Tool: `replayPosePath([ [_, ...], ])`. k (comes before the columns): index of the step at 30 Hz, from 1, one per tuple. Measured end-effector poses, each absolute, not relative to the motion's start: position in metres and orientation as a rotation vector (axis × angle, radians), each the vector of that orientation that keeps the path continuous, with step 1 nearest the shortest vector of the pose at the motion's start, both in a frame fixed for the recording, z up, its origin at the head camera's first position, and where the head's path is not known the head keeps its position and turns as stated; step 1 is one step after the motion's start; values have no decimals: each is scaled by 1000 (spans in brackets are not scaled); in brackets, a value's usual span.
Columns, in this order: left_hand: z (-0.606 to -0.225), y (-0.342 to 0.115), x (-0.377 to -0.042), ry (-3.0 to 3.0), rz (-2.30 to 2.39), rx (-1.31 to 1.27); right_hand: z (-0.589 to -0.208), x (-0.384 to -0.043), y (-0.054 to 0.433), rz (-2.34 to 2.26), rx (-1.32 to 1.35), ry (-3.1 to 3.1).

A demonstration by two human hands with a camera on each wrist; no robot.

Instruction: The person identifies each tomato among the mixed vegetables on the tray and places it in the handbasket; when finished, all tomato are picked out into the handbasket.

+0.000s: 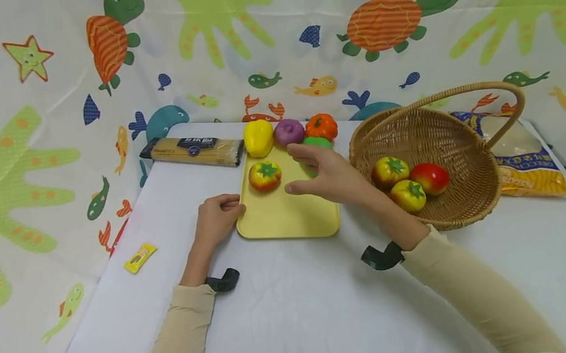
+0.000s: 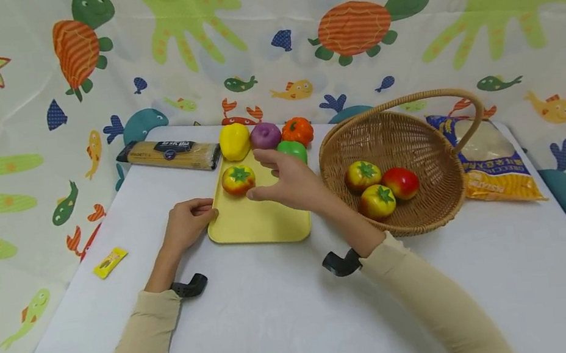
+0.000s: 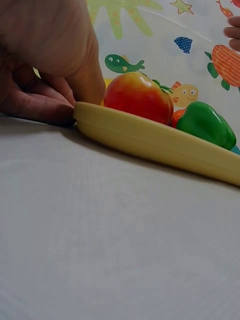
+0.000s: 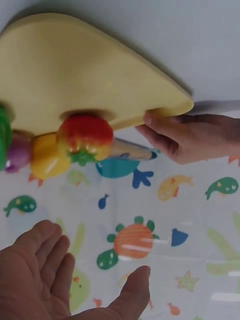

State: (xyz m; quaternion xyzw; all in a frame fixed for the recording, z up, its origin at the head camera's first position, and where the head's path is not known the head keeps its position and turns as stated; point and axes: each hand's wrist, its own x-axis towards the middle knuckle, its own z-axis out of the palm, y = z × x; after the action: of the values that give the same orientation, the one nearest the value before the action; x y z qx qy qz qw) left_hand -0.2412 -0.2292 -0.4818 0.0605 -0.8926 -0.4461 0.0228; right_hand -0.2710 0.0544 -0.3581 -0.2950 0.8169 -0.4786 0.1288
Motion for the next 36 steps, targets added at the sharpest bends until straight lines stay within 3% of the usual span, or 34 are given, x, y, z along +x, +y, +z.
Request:
replayPosePath([
  [18,-483,-225,-242,-2779,-1395,200,-435,-313,-2,-1490,-530,2531],
  [36,-482,-230,-240,-2756,-1375,188,-470,-324,-35,-1594,-404,2504],
])
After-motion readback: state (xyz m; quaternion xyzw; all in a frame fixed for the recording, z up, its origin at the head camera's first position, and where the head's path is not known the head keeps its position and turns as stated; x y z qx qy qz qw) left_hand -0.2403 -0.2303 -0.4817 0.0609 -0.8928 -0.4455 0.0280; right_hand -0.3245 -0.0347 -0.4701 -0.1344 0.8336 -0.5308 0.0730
